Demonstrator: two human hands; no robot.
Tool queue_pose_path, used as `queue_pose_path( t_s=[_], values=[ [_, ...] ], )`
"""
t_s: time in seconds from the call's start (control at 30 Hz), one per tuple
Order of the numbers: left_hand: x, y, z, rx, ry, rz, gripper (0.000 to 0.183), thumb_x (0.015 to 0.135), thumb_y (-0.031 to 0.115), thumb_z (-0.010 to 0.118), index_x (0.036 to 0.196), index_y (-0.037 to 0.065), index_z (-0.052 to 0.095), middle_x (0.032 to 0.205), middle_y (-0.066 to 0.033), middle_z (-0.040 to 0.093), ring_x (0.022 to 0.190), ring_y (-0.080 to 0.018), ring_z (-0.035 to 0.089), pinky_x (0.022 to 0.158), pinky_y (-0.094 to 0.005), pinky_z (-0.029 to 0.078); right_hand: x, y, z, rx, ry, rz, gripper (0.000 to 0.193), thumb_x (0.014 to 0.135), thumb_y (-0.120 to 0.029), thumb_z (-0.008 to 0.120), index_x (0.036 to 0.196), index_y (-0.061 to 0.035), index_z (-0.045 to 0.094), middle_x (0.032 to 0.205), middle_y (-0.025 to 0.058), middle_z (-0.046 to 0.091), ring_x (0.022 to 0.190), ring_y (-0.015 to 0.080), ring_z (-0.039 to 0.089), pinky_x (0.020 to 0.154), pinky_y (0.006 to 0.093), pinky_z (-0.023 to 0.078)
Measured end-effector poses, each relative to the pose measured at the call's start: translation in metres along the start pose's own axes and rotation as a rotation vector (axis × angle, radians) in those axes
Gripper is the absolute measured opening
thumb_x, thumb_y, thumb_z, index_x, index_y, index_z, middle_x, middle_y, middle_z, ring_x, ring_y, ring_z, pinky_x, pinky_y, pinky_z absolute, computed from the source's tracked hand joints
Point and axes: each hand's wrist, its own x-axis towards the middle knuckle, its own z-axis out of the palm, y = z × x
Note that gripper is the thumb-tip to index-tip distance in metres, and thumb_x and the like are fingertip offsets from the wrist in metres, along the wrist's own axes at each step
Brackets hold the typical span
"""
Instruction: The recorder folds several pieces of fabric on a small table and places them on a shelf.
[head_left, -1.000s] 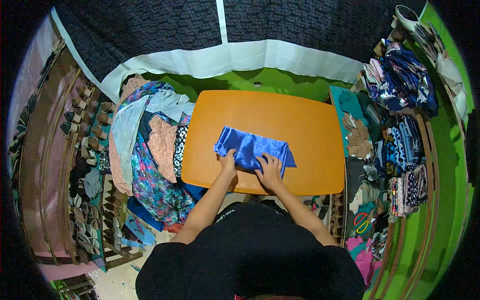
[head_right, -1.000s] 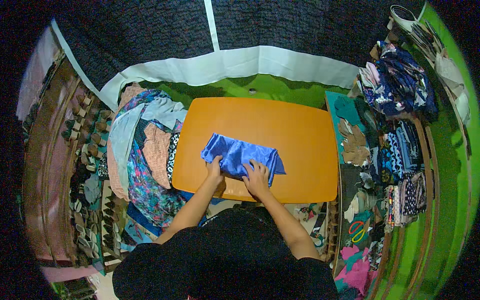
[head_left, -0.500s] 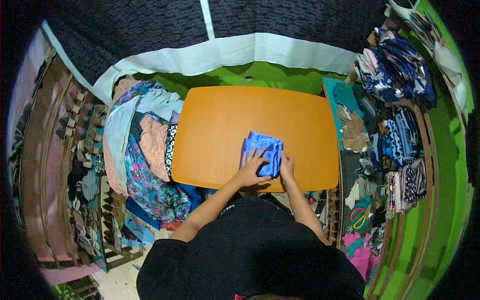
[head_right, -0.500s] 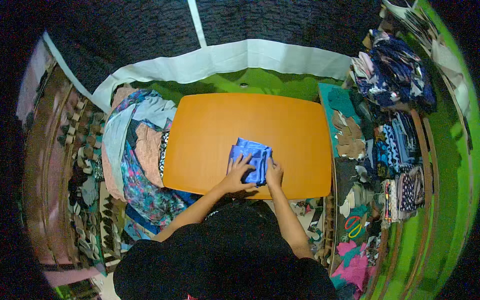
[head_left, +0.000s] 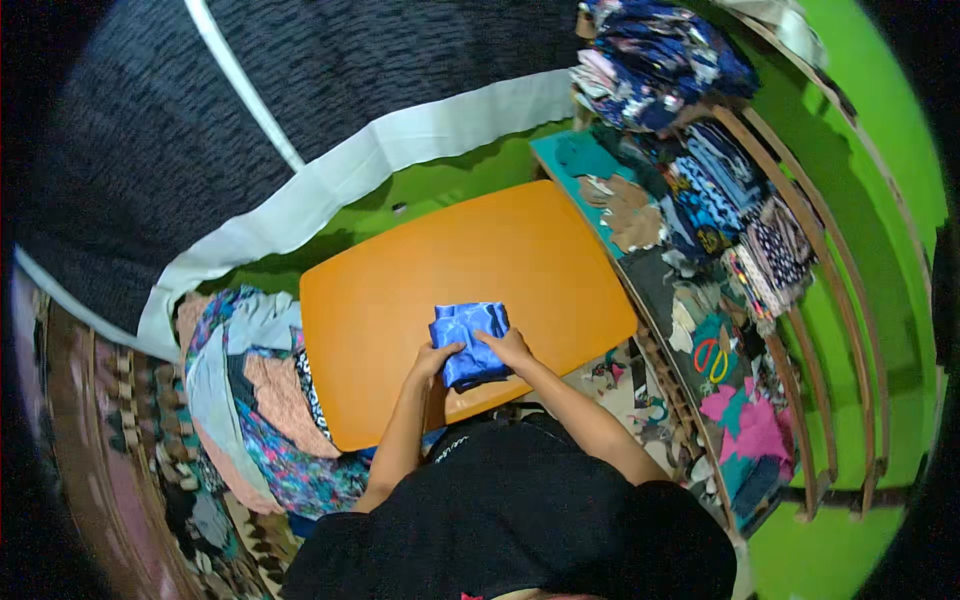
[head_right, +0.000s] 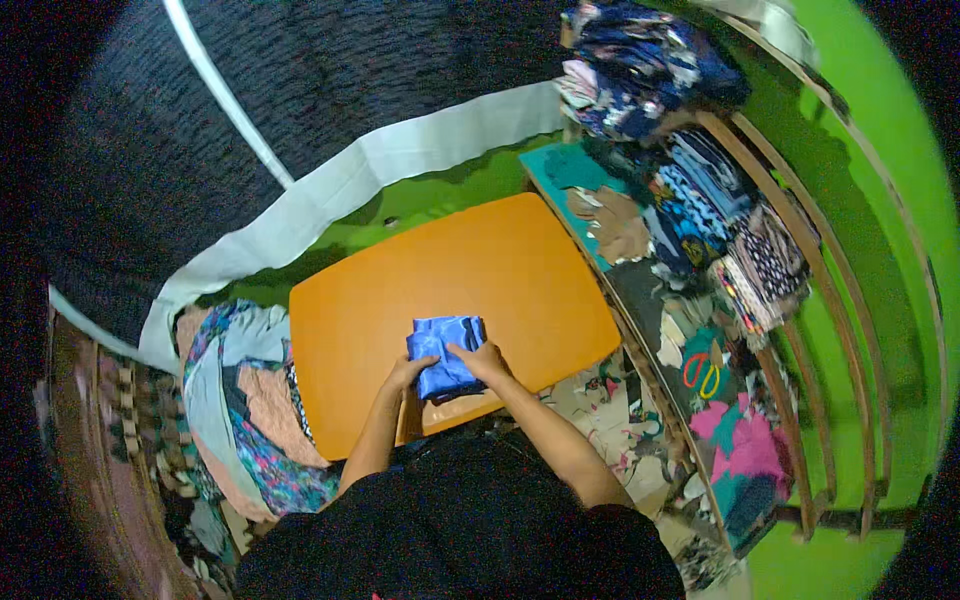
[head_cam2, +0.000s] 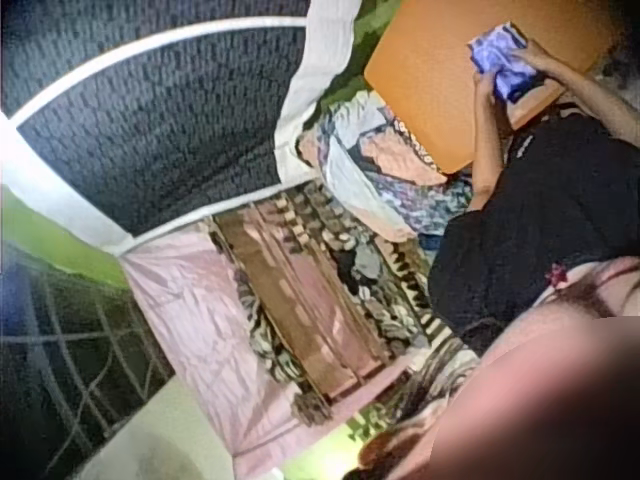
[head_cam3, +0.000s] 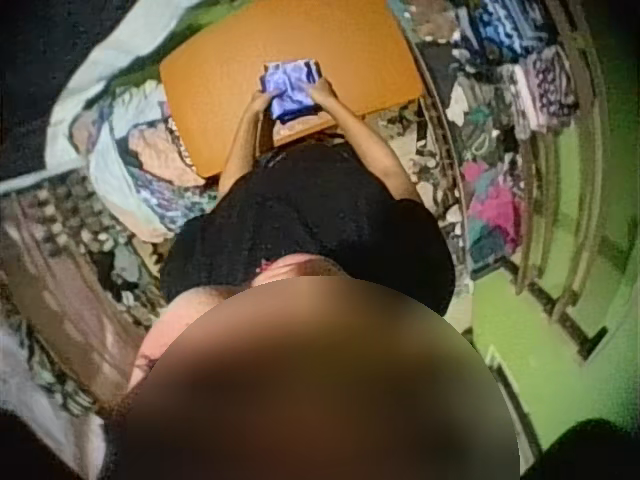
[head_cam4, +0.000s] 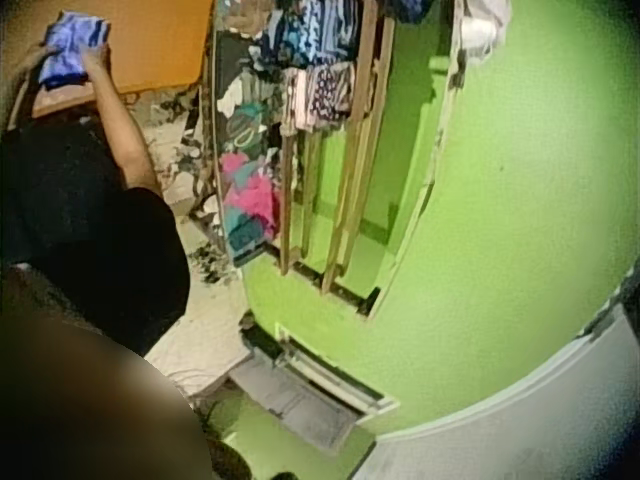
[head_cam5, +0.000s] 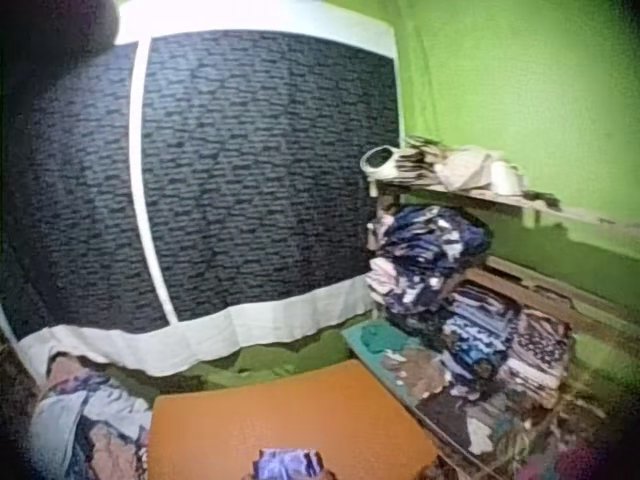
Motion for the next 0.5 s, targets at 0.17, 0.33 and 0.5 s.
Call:
queue_pose_path(
  t_s=[0.17,0.33,0.5],
  values=[
    [-0.007,0.012,0.014,-0.309,-0.34,-0.167,0.052,0.071,0.03,0.06,0.111,0.002,0.043,0.101,-0.0164,0.053,0.087,-0.0282,0.055,0.078,-0.0399,0.044,-0.018,0.022,-0.009,0.446,-0.142,-0.002,0.044,0.075,-0.034,0.057,0.105,-0.0018,0.051,0.094,0.0081,0.057,0.083,0.0173,0.054,0.074,0.0291,0.042],
    [-0.004,0.001,0.019,-0.433,-0.554,-0.273,0.056,0.067,0.016,0.058,0.115,-0.001,0.036,0.107,-0.0173,0.049,0.094,-0.0295,0.052,0.085,-0.043,0.041,-0.094,-0.014,-0.05,0.487,0.0,0.021,0.04,0.08,-0.034,0.051,0.103,-0.0019,0.052,0.094,0.0064,0.056,0.087,0.0151,0.052,0.074,0.0284,0.042],
    [0.0,0.016,0.094,-0.463,-0.904,-0.371,0.058,0.063,0.011,0.055,0.115,-0.005,0.036,0.103,-0.0197,0.051,0.093,-0.0306,0.053,0.084,-0.0434,0.041,-0.121,0.048,-0.08,0.86,0.059,0.081,0.049,0.08,-0.036,0.051,0.114,-0.0016,0.042,0.106,0.01,0.052,0.093,0.0189,0.051,0.08,0.0322,0.042]
  ],
)
